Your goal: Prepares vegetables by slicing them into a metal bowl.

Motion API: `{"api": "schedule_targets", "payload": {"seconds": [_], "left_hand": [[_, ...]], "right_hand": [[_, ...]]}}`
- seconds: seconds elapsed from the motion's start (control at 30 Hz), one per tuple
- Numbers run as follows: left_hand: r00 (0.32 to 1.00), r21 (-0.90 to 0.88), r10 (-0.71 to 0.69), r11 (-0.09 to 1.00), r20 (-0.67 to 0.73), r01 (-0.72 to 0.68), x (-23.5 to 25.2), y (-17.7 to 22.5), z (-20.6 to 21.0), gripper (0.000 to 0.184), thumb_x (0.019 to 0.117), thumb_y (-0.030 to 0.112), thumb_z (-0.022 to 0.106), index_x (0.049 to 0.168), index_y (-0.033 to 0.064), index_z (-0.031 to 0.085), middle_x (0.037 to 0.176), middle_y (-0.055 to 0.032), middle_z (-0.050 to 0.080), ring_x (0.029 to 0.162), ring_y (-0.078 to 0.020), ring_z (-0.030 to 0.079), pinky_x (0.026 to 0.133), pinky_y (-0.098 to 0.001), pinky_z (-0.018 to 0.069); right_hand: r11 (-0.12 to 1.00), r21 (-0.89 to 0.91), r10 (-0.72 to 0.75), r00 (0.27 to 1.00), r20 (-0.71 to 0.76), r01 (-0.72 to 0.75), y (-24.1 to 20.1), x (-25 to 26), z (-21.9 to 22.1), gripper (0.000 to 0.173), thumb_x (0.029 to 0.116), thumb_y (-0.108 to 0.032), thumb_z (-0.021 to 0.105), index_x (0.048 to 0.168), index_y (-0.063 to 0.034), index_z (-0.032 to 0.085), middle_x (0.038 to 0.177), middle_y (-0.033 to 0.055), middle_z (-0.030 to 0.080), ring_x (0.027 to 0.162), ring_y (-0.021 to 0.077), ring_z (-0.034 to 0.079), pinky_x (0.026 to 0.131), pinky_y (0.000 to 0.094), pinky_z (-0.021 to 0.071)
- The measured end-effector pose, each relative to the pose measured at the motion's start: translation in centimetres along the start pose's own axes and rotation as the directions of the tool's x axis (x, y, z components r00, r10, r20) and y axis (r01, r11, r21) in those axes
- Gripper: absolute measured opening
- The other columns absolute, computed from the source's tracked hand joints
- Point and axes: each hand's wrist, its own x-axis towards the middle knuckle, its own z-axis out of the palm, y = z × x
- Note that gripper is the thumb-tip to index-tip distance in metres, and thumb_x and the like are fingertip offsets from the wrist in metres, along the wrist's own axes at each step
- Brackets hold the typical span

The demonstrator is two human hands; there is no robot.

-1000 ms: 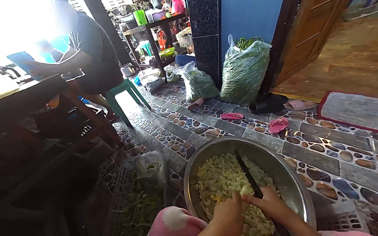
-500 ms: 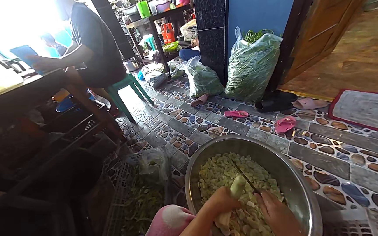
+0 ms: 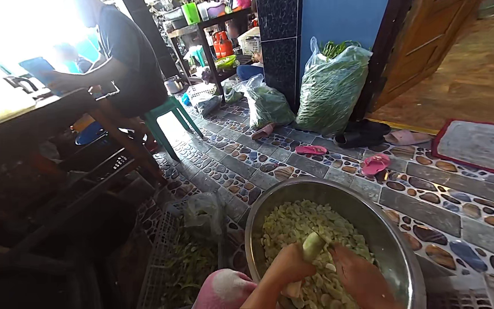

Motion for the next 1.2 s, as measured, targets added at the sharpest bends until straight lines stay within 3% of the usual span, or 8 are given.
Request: {"api": "schedule_targets", "payload": {"seconds": [0.13, 0.3, 0.4, 0.5, 0.7, 0.87, 1.07, 1.2], "left_hand": [[0.999, -0.085, 0.019, 0.996, -0.046, -0.023, -0.9, 0.1, -1.5, 0.040, 0.0867, 0.016, 0.070, 0.123, 0.0055, 0.058, 0.092, -0.0092, 0.066, 0.069, -0.0186, 0.065, 0.065, -0.0395, 0.0576], [0.999, 0.031, 0.012, 0.999, -0.045, -0.011, 0.1, -0.2, -0.2, 0.044, 0.0861, 0.021, 0.073, 0.125, 0.0051, 0.060, 0.101, -0.0148, 0.069, 0.079, -0.0269, 0.069, 0.072, -0.0498, 0.0581], [1.000, -0.036, 0.029, 0.999, -0.009, -0.029, -0.5, 0.4, -0.5, 0.044, 0.0862, 0.018, 0.071, 0.126, 0.0048, 0.058, 0.100, -0.0126, 0.067, 0.075, -0.0220, 0.068, 0.069, -0.0433, 0.0586], [0.998, -0.106, 0.042, 0.993, -0.056, -0.048, -1.1, 0.6, -1.9, 0.042, 0.0855, 0.015, 0.070, 0.125, 0.0058, 0.057, 0.095, -0.0095, 0.066, 0.070, -0.0185, 0.066, 0.064, -0.0388, 0.0581], [0.999, 0.050, 0.010, 0.999, -0.046, -0.007, 0.3, 0.1, 0.0, 0.046, 0.0857, 0.021, 0.074, 0.126, 0.0045, 0.060, 0.102, -0.0156, 0.069, 0.080, -0.0276, 0.069, 0.073, -0.0505, 0.0579], [0.996, -0.079, 0.033, 0.996, -0.086, -0.040, -0.5, 0.5, -1.6, 0.043, 0.0847, 0.017, 0.071, 0.124, 0.0056, 0.059, 0.095, -0.0107, 0.068, 0.072, -0.0204, 0.068, 0.066, -0.0415, 0.0587], [0.998, 0.036, 0.008, 0.999, -0.056, -0.006, 0.4, 0.6, 0.1, 0.045, 0.0858, 0.021, 0.073, 0.125, 0.0055, 0.059, 0.100, -0.0146, 0.069, 0.077, -0.0262, 0.069, 0.071, -0.0487, 0.0582], [0.997, -0.013, 0.003, 1.000, -0.074, -0.004, 0.0, 0.9, -1.2, 0.045, 0.0849, 0.018, 0.071, 0.126, 0.0059, 0.058, 0.097, -0.0120, 0.068, 0.073, -0.0218, 0.068, 0.067, -0.0434, 0.0583]], "right_hand": [[0.972, -0.120, 0.233, 0.900, 0.369, -0.202, 2.4, 0.2, 0.1, 0.046, 0.1121, -0.032, 0.034, 0.137, -0.0027, 0.059, 0.108, 0.0274, 0.072, 0.098, 0.0489, 0.071, 0.080, 0.0644, 0.0559], [0.993, 0.082, -0.078, 0.995, -0.055, 0.082, 0.6, -0.3, -0.9, 0.037, 0.1095, -0.027, 0.045, 0.111, -0.0002, 0.070, 0.085, 0.0180, 0.073, 0.074, 0.0373, 0.074, 0.060, 0.0534, 0.0594], [1.000, 0.004, -0.008, 0.999, 0.036, 0.007, 1.4, 0.0, 0.4, 0.037, 0.1091, -0.028, 0.042, 0.112, -0.0037, 0.070, 0.085, 0.0178, 0.073, 0.075, 0.0384, 0.074, 0.060, 0.0545, 0.0592], [0.985, -0.072, 0.173, 0.938, 0.301, -0.159, 3.4, 0.7, 0.7, 0.045, 0.1118, -0.032, 0.036, 0.127, -0.0004, 0.064, 0.099, 0.0263, 0.073, 0.092, 0.0473, 0.073, 0.076, 0.0629, 0.0572], [0.994, 0.078, -0.069, 0.995, -0.075, 0.075, 0.2, 0.4, -0.3, 0.038, 0.1091, -0.029, 0.044, 0.109, -0.0027, 0.070, 0.079, 0.0160, 0.071, 0.067, 0.0361, 0.072, 0.055, 0.0527, 0.0578], [0.977, -0.088, 0.215, 0.897, 0.386, -0.196, 2.8, 0.9, 0.6, 0.046, 0.1123, -0.034, 0.032, 0.133, -0.0022, 0.060, 0.104, 0.0259, 0.073, 0.098, 0.0462, 0.072, 0.081, 0.0623, 0.0565], [0.993, 0.102, -0.053, 0.995, -0.083, 0.062, 0.5, 0.3, -0.2, 0.039, 0.1094, -0.030, 0.043, 0.109, -0.0013, 0.070, 0.080, 0.0168, 0.071, 0.068, 0.0362, 0.072, 0.056, 0.0526, 0.0582], [0.987, -0.054, 0.162, 0.935, 0.315, -0.152, 1.9, 0.9, 0.6, 0.045, 0.1121, -0.033, 0.035, 0.129, -0.0017, 0.063, 0.099, 0.0251, 0.073, 0.092, 0.0456, 0.073, 0.076, 0.0610, 0.0579]]}}
